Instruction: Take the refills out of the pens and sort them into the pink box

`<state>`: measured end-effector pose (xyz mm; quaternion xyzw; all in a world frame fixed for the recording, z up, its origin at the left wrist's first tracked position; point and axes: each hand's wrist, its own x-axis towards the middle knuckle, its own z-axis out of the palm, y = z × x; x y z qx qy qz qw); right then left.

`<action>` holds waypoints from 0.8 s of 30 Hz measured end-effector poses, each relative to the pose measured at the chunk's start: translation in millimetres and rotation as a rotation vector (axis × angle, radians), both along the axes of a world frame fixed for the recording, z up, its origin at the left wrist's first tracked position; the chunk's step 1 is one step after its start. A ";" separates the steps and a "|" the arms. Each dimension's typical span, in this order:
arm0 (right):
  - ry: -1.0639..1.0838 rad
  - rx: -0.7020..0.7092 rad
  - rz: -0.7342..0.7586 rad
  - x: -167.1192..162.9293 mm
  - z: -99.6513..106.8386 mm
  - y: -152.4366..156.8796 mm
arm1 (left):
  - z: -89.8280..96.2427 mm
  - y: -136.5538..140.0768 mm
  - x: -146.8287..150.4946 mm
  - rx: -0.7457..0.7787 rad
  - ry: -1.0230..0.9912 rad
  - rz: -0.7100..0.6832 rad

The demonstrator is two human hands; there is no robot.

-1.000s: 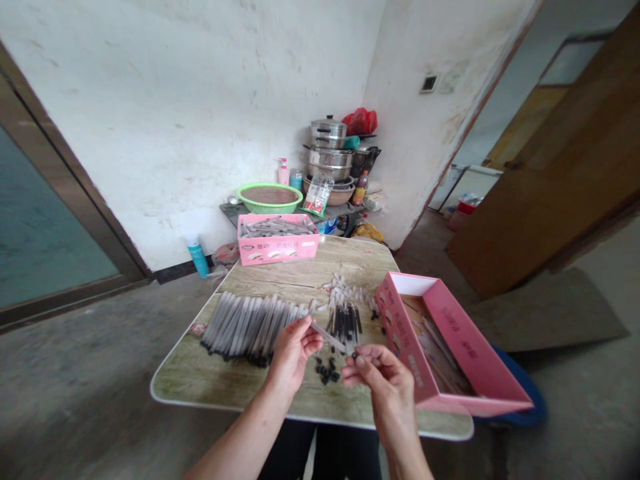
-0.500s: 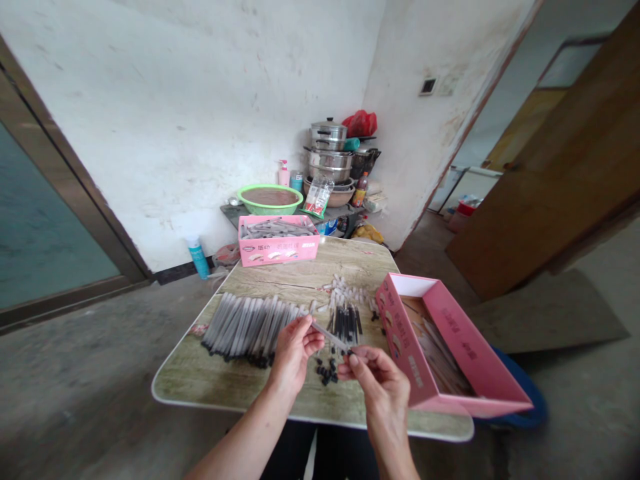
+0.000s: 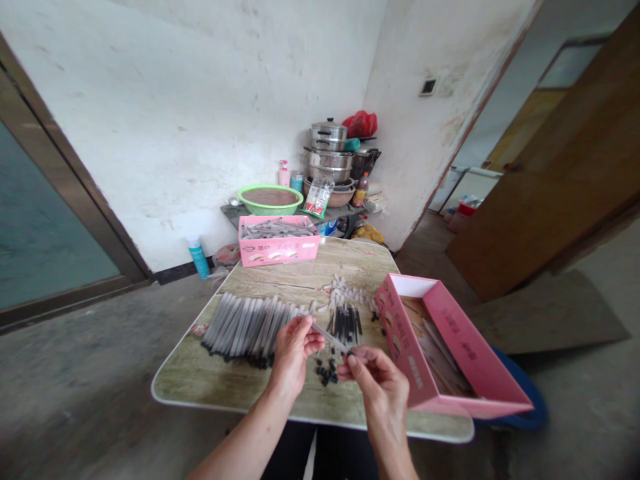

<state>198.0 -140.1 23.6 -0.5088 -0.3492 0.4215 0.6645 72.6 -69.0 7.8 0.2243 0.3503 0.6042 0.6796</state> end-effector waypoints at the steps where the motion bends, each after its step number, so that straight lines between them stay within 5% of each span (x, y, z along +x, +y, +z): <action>1: 0.005 -0.006 -0.001 0.0 0.7 0.0 | 0.3 -0.3 -0.1 0.004 0.004 -0.001; 11: -0.095 -0.038 -0.042 -2.5 0.5 -4.3 | 1.8 -7.2 3.9 0.098 0.063 0.062; 17: -0.477 -0.033 -0.139 -3.4 0.4 -10.9 | 7.1 -20.6 5.8 0.139 0.071 0.073; 24: -0.329 0.012 0.005 4.4 8.0 -28.6 | 12.5 -34.1 4.1 0.196 0.067 0.085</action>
